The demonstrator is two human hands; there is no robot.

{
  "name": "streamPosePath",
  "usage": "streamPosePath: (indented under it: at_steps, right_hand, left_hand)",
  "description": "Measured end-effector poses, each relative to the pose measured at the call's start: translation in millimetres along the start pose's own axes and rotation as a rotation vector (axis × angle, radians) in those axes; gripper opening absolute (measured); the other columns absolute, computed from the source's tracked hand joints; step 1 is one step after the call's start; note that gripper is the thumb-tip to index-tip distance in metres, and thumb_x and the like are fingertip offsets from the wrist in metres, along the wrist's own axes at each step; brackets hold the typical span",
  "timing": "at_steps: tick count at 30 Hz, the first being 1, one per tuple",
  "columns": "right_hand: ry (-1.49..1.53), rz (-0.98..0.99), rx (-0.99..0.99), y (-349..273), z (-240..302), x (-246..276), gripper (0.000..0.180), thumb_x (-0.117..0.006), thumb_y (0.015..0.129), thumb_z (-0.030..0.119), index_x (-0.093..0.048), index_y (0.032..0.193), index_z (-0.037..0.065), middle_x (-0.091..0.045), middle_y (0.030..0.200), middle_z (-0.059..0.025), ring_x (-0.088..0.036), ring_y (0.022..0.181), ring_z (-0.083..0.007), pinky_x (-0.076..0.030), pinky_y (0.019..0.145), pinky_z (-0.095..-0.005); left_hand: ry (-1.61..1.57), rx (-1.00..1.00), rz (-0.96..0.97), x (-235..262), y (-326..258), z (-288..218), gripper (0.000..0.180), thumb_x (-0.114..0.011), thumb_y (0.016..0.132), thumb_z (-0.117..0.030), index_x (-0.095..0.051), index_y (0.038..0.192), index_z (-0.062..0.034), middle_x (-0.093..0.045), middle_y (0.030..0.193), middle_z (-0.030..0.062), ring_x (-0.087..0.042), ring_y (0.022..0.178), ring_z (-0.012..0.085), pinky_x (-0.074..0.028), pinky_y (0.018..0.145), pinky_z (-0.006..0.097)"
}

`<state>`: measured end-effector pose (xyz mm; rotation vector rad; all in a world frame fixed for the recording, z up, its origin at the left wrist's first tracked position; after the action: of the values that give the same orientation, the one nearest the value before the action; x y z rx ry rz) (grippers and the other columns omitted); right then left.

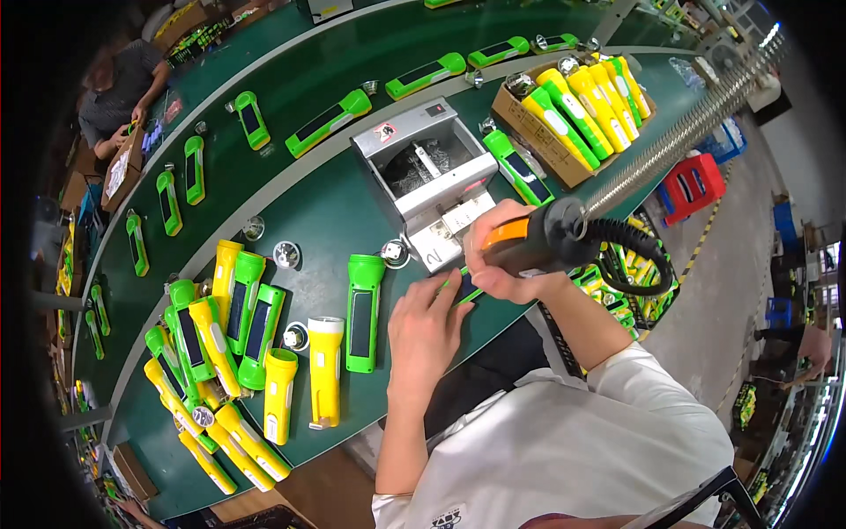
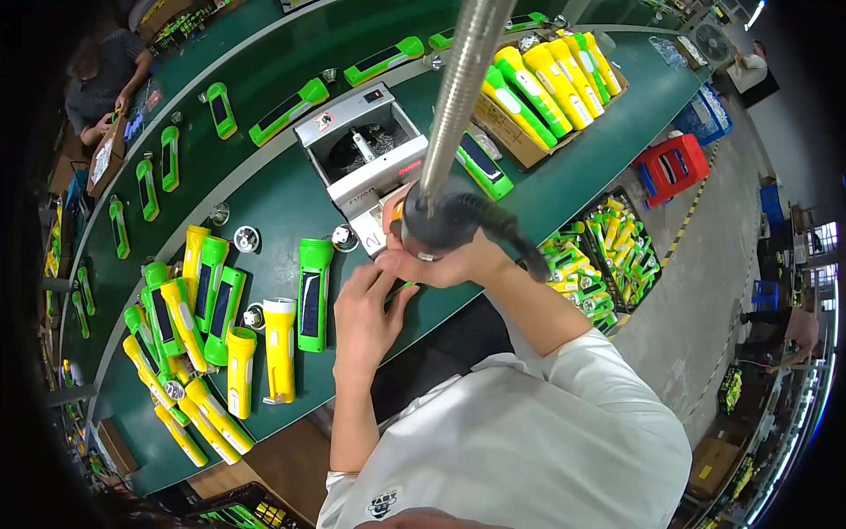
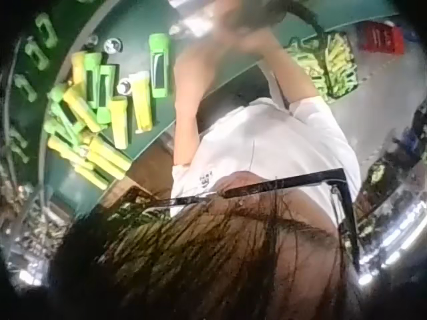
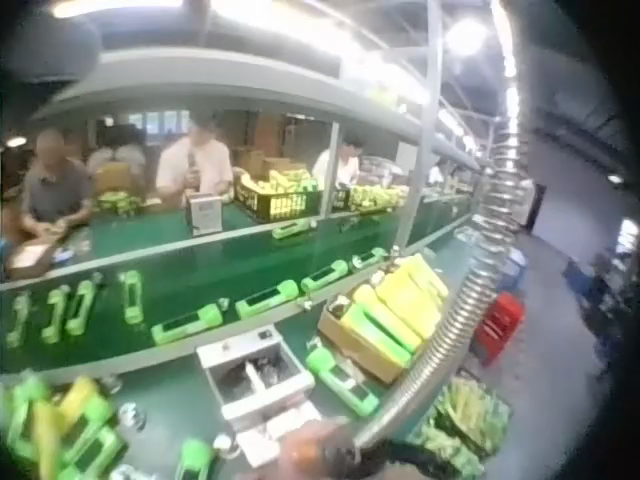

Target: The person assembles handheld flashlights by hand, joining flashlight housings, lens caps, and electronic circuits with an electric screwdriver.

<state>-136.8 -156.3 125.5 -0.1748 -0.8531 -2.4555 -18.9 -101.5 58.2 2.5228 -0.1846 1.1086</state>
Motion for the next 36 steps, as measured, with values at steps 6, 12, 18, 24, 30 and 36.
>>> streamPosePath:
  at_steps: [6,12,18,24,30,36]
  right_hand:
    - [0.270,-0.276,0.078,-2.3,17.0,20.6,0.044,-0.073,0.094,0.028,-0.046,0.119,0.004,-0.055,0.067,-0.0038,-0.055,0.053,-0.0142,-0.048,0.052,-0.0297]
    - [0.273,-0.506,0.256,6.1,43.0,51.0,0.044,-0.062,0.102,0.040,-0.044,0.121,0.005,-0.053,0.067,-0.0050,-0.053,0.050,-0.0147,-0.048,0.049,-0.0312]
    - [0.244,-0.543,0.242,8.3,29.8,43.8,0.050,-0.065,0.099,0.042,-0.043,0.123,0.004,-0.054,0.069,-0.0059,-0.054,0.051,-0.0154,-0.048,0.051,-0.0310]
    - [0.362,-0.556,0.292,10.7,25.5,42.8,0.039,-0.072,0.095,0.015,-0.049,0.120,-0.002,-0.059,0.071,-0.0067,-0.055,0.057,-0.0100,-0.047,0.050,-0.0258]
    - [0.149,-0.543,-0.104,59.5,17.6,41.0,0.018,-0.069,0.092,0.005,-0.058,0.105,-0.002,-0.057,0.062,-0.0024,-0.052,0.043,-0.0098,-0.042,0.042,-0.0248]
    - [0.321,-0.596,-0.205,52.2,7.1,49.1,0.018,-0.077,0.090,0.015,-0.064,0.093,0.001,-0.061,0.064,-0.0002,-0.053,0.047,-0.0055,-0.041,0.043,-0.0228]
  left_hand:
    - [0.016,-0.039,-0.031,-1.1,1.3,-3.0,0.041,-0.080,0.082,-0.016,-0.070,0.120,-0.0052,-0.068,0.110,0.0088,-0.065,0.098,0.0277,-0.052,0.080,0.040]
    - [0.002,-0.029,-0.047,-0.4,0.0,-1.2,0.043,-0.082,0.080,-0.015,-0.071,0.121,-0.0054,-0.069,0.109,0.0090,-0.065,0.096,0.0287,-0.053,0.081,0.040]
    - [-0.012,-0.029,-0.042,2.3,1.0,-2.2,0.043,-0.082,0.080,-0.014,-0.071,0.120,-0.0055,-0.069,0.107,0.0087,-0.065,0.094,0.0284,-0.053,0.080,0.040]
    - [-0.024,-0.032,-0.041,1.5,2.0,-1.9,0.043,-0.082,0.080,-0.014,-0.071,0.120,-0.0058,-0.069,0.107,0.0092,-0.065,0.093,0.0287,-0.053,0.078,0.040]
    - [-0.017,-0.040,-0.046,1.5,3.0,-1.6,0.043,-0.082,0.079,-0.015,-0.071,0.119,-0.0054,-0.069,0.107,0.0081,-0.065,0.093,0.0273,-0.053,0.078,0.039]
    - [-0.011,-0.024,-0.035,1.0,4.0,-2.7,0.042,-0.082,0.080,-0.015,-0.071,0.119,-0.0048,-0.069,0.107,0.0078,-0.065,0.094,0.0271,-0.053,0.078,0.039]
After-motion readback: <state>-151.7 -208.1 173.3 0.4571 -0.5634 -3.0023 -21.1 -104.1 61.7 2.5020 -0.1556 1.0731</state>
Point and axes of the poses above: each hand's wrist, its own y-axis towards the middle knuckle, its own x-axis out of the back of the hand, z = x × y, the point moved 9 cm from there along y, towards the middle knuckle
